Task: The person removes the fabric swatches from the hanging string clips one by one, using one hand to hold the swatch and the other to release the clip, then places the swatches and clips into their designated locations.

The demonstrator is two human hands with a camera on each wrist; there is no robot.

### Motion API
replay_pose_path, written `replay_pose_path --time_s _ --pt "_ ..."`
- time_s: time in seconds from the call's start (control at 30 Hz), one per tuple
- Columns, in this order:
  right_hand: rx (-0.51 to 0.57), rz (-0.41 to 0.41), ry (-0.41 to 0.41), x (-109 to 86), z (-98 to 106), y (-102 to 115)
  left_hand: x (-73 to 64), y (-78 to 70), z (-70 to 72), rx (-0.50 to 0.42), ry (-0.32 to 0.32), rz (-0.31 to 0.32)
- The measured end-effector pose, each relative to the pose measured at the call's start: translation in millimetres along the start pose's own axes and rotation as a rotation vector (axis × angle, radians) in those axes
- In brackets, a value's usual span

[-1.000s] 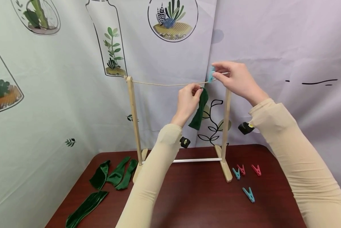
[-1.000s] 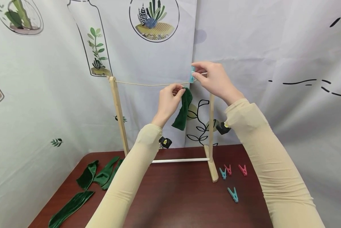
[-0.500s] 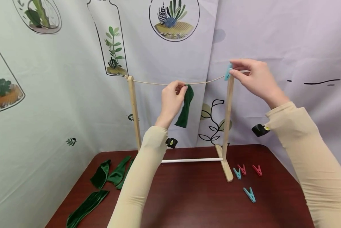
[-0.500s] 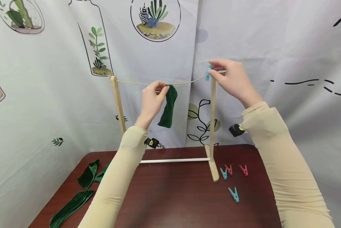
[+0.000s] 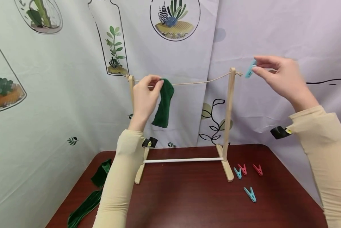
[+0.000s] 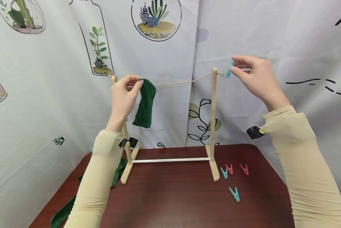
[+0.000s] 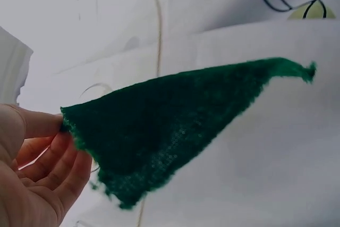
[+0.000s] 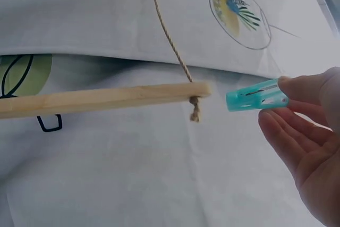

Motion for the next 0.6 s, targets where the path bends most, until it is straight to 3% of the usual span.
replay_pose_path --time_s 0.33,0.6 --pt "0.009 -0.054 0.012 -16.6 18 -15 -8.2 -6.5 61.5 0.055 -0.043 0.005" --pt "-0.051 -0.039 -0.010 -31.0 23 -22 -26.6 -8.9 94.6 0.150 -0.013 0.013"
Point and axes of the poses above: each hand's wrist, its own x-axis towards the middle knuckle, its own z-axis out of the back of the hand, y = z × x, the point moved 8 cm from there along x, towards the middle knuckle, and after that the axes turned 11 degrees about -x, right-handed, at the moved point
